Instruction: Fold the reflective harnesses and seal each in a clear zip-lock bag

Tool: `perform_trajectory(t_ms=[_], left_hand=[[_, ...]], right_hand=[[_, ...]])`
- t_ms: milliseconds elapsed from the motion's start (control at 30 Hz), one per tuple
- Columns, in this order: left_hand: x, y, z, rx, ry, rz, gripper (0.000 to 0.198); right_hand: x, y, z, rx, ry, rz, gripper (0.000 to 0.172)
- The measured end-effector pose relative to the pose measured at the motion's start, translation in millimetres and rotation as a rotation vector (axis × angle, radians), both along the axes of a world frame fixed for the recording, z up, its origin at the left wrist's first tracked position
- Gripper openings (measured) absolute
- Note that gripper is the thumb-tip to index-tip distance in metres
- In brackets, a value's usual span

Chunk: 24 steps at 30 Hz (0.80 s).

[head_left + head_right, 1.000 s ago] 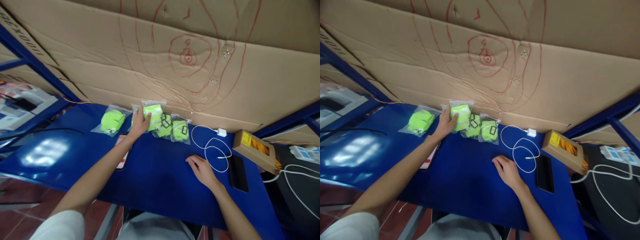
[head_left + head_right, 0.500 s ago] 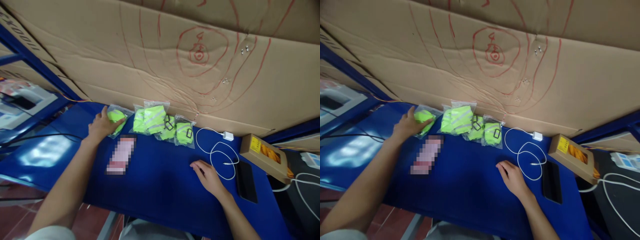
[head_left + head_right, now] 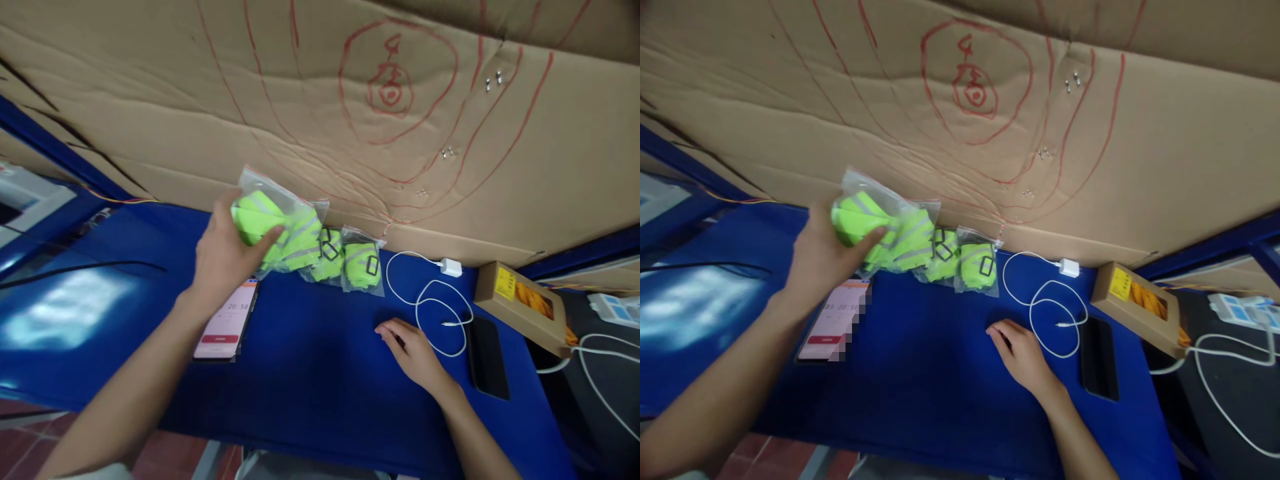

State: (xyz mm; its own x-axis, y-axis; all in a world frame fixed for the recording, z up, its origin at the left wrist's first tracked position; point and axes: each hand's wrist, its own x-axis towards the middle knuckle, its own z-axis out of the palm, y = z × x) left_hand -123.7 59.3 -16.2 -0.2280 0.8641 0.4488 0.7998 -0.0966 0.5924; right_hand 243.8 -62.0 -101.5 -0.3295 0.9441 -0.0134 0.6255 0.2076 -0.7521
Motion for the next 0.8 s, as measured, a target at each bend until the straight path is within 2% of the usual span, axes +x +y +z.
perform_trajectory(t_ms=[133,267,367,467,533,567,667,800], left_hand=[[52,0,1.7,-0.006,0.070,-0.179,0.089],[96,-5,0.3,-0.117,0.112,-0.309,0.082],[116,-20,-4.5,-0.131,0.089,-0.428,0.083],[121,-42,-14.2,-0.114,0.117,-0.727,0.082],[121,-56,-21.5,-0.092,0.228,-0.936,0.076],[120,-61,-24.7,-0.074,0.295,-1.000,0.071],[121,-76,-31.0,-0.010,0.433,-1.026,0.063],[127,-100,-30.9,0.029,0.418,-0.898,0.055]], right_hand=[[2,-1,3.1,0.008,0.001,0.017,0.028],[2,-4,3.0,0.030,-0.002,0.046,0.028],[-1,-7,2.7,0.053,0.102,-0.072,0.032],[-3,-7,6.7,0.095,0.341,-0.287,0.045],[-3,-7,11.8,0.074,0.475,-0.364,0.041],[-2,-7,14.6,0.046,0.507,-0.375,0.036],[-2,-9,20.4,-0.029,0.521,-0.357,0.035],[-5,-13,21.0,-0.063,0.575,-0.322,0.035]])
